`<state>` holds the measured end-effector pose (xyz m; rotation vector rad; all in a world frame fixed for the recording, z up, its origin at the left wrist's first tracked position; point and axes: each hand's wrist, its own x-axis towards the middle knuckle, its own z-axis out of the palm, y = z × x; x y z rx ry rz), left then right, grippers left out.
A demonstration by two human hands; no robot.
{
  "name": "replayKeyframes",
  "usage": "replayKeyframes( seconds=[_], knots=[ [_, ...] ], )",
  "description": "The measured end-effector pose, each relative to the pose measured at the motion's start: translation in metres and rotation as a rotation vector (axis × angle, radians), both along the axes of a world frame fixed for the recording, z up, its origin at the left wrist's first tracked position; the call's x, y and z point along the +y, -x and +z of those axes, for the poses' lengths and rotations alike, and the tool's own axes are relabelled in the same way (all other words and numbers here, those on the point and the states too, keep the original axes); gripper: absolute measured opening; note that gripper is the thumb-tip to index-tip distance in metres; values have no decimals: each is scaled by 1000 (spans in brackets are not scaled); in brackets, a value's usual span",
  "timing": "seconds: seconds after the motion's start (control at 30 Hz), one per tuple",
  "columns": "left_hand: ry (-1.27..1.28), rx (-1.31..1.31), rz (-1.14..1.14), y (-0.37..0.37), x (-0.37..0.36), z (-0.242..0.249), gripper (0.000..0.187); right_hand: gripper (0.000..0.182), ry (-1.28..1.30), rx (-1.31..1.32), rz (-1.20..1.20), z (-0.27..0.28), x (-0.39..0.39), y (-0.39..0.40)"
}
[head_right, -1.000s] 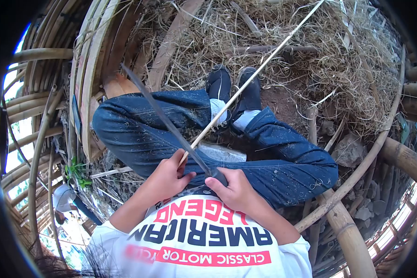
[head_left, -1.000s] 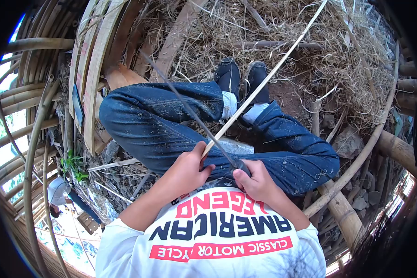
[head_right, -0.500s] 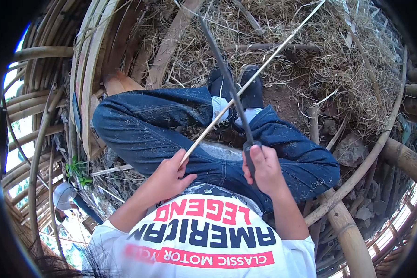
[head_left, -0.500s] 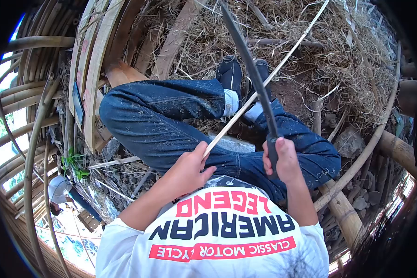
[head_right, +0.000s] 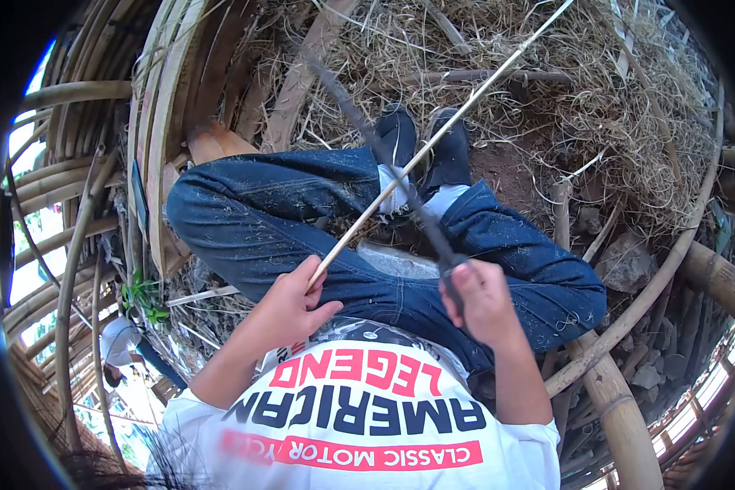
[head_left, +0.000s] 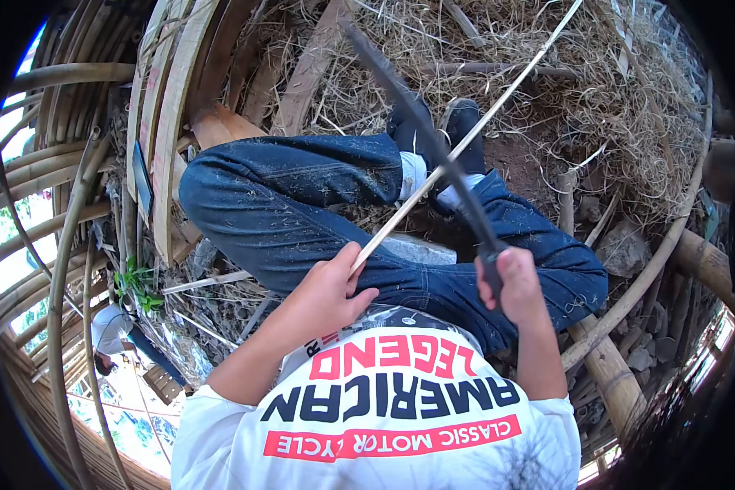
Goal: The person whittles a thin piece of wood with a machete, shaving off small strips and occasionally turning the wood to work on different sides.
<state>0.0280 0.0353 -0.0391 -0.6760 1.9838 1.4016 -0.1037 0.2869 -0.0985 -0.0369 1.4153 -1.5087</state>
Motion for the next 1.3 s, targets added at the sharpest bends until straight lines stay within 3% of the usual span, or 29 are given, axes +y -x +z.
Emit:
replayKeyframes(
  seconds=[0.23,0.33,0.37,0.43,0.57,0.63,0.7,0.77,0.93,1.1,1.3],
  knots=[
    [-33,34,-6,5,7,-3,39,59,35,-14,-121,1,-9,-7],
    [-18,14,-13,7,5,-7,38,55,61,-20,-4,8,-12,-23],
    [-17,11,-14,8,6,-8,38,66,50,-38,86,9,-12,-29],
    [-32,27,22,10,8,-9,38,65,42,-45,170,15,-16,-40],
    [-15,60,38,7,8,-7,39,62,16,-41,166,13,-11,-32],
    [2,4,-8,7,5,0,39,66,-31,80,141,12,-7,-20],
    [20,4,-14,2,4,1,39,53,-14,18,10,9,-3,-5],
    [34,5,-25,0,5,0,39,57,7,44,-80,-1,1,3],
    [-2,-10,-31,8,9,-2,40,56,32,10,-50,9,-16,-16],
    [12,33,-6,6,10,-13,40,40,26,5,244,21,-27,-42],
    [18,-11,-10,6,7,-4,39,42,-54,-9,115,16,-16,-12]
  ],
)
